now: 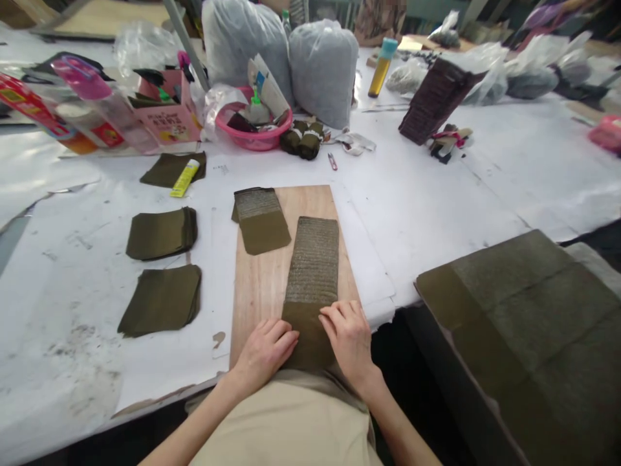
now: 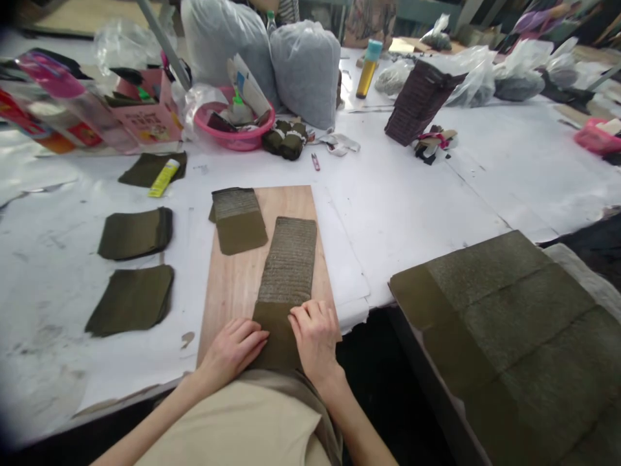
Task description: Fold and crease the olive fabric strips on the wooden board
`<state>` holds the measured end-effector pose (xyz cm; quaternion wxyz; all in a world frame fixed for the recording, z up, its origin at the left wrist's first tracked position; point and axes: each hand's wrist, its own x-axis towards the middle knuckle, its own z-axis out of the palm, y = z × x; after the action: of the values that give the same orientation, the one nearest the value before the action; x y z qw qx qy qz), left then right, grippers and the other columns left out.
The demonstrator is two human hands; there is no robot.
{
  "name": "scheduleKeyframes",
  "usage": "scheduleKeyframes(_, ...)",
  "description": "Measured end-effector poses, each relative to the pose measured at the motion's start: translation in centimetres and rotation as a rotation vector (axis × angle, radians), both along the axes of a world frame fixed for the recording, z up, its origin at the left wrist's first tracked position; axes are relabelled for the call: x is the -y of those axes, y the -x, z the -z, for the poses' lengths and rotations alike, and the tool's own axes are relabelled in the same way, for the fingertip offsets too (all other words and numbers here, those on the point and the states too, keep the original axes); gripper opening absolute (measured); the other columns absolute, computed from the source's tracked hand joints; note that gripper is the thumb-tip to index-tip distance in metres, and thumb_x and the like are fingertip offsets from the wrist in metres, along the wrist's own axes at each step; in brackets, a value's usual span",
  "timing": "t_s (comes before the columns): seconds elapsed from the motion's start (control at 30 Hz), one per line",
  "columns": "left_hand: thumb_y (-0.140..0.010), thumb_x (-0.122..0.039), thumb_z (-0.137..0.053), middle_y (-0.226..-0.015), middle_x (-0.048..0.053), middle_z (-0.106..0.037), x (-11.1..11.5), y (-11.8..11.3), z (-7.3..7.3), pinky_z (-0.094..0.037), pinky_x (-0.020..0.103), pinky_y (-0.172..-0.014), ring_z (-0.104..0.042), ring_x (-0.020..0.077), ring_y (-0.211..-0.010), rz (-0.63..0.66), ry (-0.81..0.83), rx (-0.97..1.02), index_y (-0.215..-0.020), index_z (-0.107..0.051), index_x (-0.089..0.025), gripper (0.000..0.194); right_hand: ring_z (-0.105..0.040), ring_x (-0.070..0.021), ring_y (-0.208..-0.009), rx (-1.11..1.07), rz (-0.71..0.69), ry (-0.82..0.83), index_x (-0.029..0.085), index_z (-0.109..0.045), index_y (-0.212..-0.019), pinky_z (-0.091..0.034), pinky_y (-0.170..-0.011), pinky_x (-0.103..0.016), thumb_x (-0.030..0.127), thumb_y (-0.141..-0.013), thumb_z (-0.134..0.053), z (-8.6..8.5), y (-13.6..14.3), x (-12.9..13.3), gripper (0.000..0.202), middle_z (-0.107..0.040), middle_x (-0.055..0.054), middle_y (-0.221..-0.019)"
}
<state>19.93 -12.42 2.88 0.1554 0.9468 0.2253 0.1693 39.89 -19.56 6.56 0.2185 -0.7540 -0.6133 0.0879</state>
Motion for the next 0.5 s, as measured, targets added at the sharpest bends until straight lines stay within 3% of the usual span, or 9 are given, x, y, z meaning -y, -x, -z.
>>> scheduleKeyframes(0.17, -0.096, -0.022, -0.048, -0.085, 0.004, -0.061, -0.2, 0.0, -0.4, -0.047, 0.030, -0.075, -0.055, 0.0163, -0.082, 0.005, 0.034, -0.034, -0.095, -0.064, -0.020, 0.017, -0.054, -0.0202, -0.092, 0.020, -0.095, 0.014, 0.023, -0.064, -0.098, -0.045, -0.079, -0.035, 0.022, -0.090, -0.062, 0.9, 0.4, -2.4, 0.009, -0.062, -0.004, -0.096)
scheduleKeyframes(0.33, -0.097, -0.023, -0.044, -0.083, 0.004, -0.060, -0.8, -0.2, -1.0, -0.047, 0.029, -0.072, -0.054, 0.0157, -0.079, 0.011, 0.081, -0.044, -0.093, -0.064, -0.019, 0.020, -0.051, -0.0209, -0.091, 0.016, -0.107, 0.045, 0.022, -0.063, -0.094, -0.043, -0.078, -0.036, 0.021, -0.089, -0.064, 1.7, 0.8, -3.2, 0.006, -0.061, -0.004, -0.094)
scheduleKeyframes(0.5, -0.097, -0.023, -0.045, -0.096, 0.005, -0.060, -2.6, -1.2, -0.6, -0.049, 0.031, -0.079, -0.056, 0.0175, -0.088, -0.139, 0.123, 0.011, -0.106, -0.061, -0.019, 0.019, -0.049, -0.0211, -0.092, 0.005, -0.144, 0.056, 0.022, -0.062, -0.089, -0.040, -0.078, -0.035, 0.024, -0.089, -0.063, 1.5, 0.5, -3.3, 0.002, -0.059, -0.004, -0.094)
